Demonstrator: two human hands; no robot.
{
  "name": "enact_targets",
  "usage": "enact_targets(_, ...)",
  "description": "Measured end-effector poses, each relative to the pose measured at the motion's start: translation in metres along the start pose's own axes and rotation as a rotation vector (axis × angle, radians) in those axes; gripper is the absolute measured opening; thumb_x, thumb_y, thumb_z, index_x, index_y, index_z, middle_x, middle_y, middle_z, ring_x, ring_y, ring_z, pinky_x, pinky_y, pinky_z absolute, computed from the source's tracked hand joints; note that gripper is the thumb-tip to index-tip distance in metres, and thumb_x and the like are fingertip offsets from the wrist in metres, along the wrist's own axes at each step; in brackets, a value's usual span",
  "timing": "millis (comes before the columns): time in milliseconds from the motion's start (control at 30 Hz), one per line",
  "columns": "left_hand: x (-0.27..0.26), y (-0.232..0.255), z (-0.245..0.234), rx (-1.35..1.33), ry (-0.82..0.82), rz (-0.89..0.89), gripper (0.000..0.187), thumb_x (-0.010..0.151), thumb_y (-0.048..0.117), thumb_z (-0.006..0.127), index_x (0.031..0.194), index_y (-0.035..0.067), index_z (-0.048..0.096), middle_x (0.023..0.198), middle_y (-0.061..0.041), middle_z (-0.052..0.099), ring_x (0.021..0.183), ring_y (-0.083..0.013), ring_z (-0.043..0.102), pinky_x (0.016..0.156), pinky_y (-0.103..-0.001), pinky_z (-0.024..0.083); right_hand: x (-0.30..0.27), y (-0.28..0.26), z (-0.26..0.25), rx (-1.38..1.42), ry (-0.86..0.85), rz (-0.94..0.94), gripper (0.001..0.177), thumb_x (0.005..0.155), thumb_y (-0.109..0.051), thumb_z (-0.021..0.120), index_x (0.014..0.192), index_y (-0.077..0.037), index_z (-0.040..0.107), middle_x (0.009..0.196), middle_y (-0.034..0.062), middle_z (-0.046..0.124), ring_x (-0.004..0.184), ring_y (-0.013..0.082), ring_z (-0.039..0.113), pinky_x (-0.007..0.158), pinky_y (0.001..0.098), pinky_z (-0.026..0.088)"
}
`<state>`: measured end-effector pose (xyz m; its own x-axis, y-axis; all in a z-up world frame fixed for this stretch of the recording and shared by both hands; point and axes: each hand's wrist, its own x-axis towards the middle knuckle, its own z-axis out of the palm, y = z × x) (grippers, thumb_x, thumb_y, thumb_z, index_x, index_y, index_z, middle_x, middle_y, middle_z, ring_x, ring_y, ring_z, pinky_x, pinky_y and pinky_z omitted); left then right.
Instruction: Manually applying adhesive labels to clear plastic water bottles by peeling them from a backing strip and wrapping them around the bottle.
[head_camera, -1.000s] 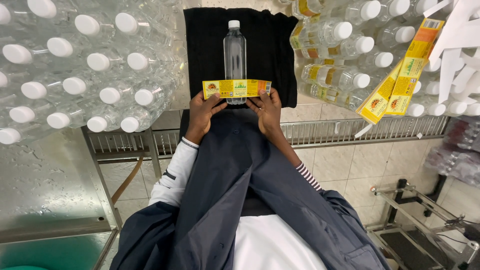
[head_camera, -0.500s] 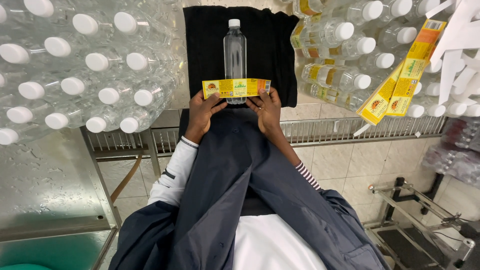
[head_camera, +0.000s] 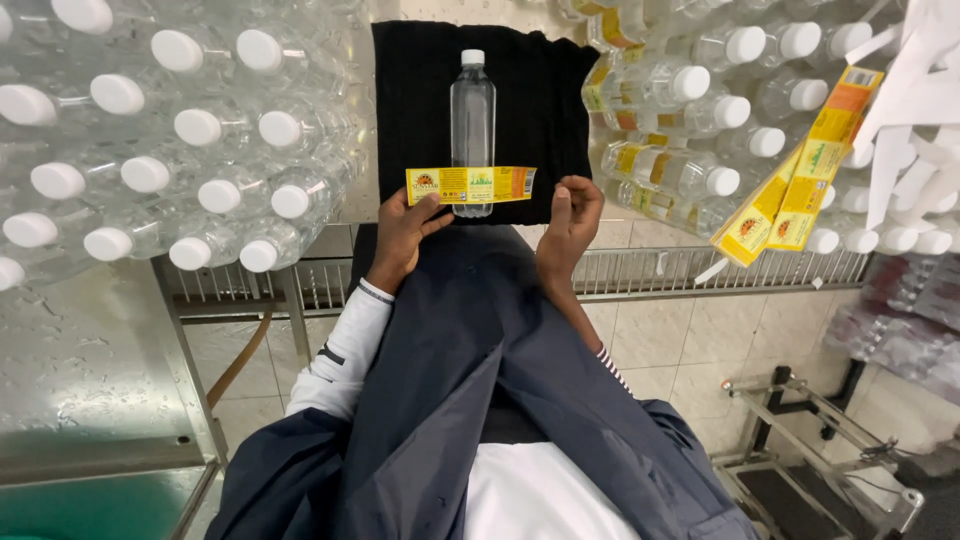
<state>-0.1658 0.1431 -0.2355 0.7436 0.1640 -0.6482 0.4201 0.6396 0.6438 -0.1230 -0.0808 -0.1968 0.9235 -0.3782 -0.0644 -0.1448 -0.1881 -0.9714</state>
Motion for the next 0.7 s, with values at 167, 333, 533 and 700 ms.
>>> enact_targets(167,0.001,-0.001,0.000,0.041,-0.055,0.033,0.040,0.102,0.014,0.080,0.126,-0.012,0.061,0.109,-0.021,0.067,0.111,-0.0396,0.076,0.094,-0.063,0.068,0.014,-0.021,0.060,0.025,-0.557,0.399,0.027,0.111,-0.030,0.061,0.107,-0.007,0.075,0.091,0.0143,0.078,0.082,0.0253,0.081,0.078,0.0397,0.069)
enact_targets(333,0.006,0.002,0.003,0.006,0.044,-0.115,0.044,0.095,0.017,0.079,0.130,-0.006,0.066,0.126,-0.022,0.076,0.116,-0.0317,0.076,0.094,-0.044,0.073,0.074,-0.022,0.096,0.276,-0.574,0.289,0.030,0.107,-0.037,0.063,0.111,-0.009,0.072,0.102,0.0127,0.084,0.080,0.0194,0.080,0.072,0.0302,0.065)
enact_targets(533,0.009,0.000,0.004,0.008,0.027,-0.104,0.041,0.095,0.018,0.079,0.127,-0.004,0.066,0.122,-0.020,0.076,0.115,-0.0312,0.076,0.096,-0.046,0.073,0.092,-0.018,0.120,-0.540,-0.559,0.141,0.104,0.089,-0.073,0.070,0.167,-0.014,0.033,0.137,0.0069,0.076,0.109,0.0193,0.078,0.086,0.0361,0.061)
enact_targets(700,0.008,-0.004,0.002,-0.014,0.084,-0.052,0.046,0.096,0.028,0.077,0.130,0.001,0.062,0.124,-0.020,0.077,0.111,-0.0271,0.079,0.095,-0.043,0.072,0.108,-0.009,0.128,-0.772,-0.617,0.071,0.083,0.080,-0.060,0.079,0.139,-0.009,0.051,0.123,0.0108,0.078,0.105,0.0335,0.079,0.082,0.0475,0.059)
